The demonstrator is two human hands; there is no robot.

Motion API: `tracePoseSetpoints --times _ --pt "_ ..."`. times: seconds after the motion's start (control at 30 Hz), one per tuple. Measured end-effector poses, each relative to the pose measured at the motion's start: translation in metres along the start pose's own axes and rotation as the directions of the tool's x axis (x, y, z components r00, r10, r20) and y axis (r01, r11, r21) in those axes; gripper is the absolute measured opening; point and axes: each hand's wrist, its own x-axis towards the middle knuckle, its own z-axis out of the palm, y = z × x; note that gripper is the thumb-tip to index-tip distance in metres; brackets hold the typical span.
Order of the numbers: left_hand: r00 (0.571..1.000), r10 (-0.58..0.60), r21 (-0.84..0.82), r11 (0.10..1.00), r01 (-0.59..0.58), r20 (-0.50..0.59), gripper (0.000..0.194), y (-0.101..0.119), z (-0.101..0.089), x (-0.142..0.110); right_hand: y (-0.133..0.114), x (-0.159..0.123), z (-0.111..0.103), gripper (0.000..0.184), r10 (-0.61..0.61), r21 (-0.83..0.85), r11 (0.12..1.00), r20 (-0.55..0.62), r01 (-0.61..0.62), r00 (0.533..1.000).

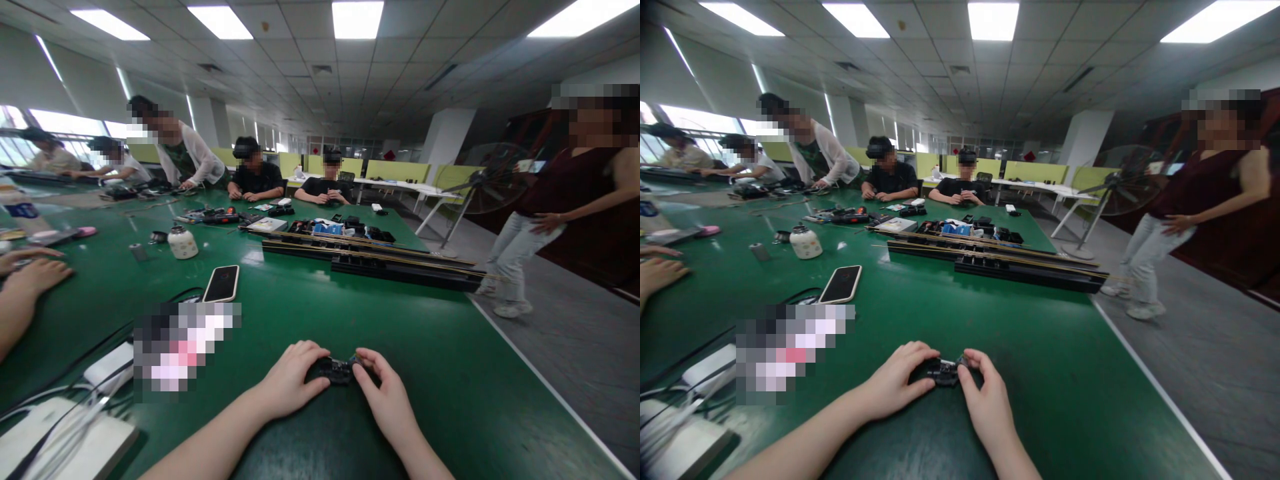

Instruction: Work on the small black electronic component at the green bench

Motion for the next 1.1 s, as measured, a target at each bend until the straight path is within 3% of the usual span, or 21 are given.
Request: tracePoseSetpoints --times 0.3,0.57,1.1 --pt "1.0 -0.015 0.012 1.0 0.015 0.012 0.034 0.002 -0.001 0.001 -0.001 0.003 -0.001 0.036 0.05 0.16 0.986 -0.031 -0.044 0.998" --pt "1.0 -0.014 -0.004 1.0 0.014 0.01 0.034 0.002 -0.001 0.001 -0.013 0.005 -0.003 0.045 0.186 0.382 0.913 -0.075 -0.145 0.98" --pt "1.0 -0.017 -0.004 1.0 0.017 0.011 0.034 0.002 -0.002 0.001 -0.013 0.005 -0.004 0.044 0.241 0.423 0.889 -0.107 -0.175 0.965"
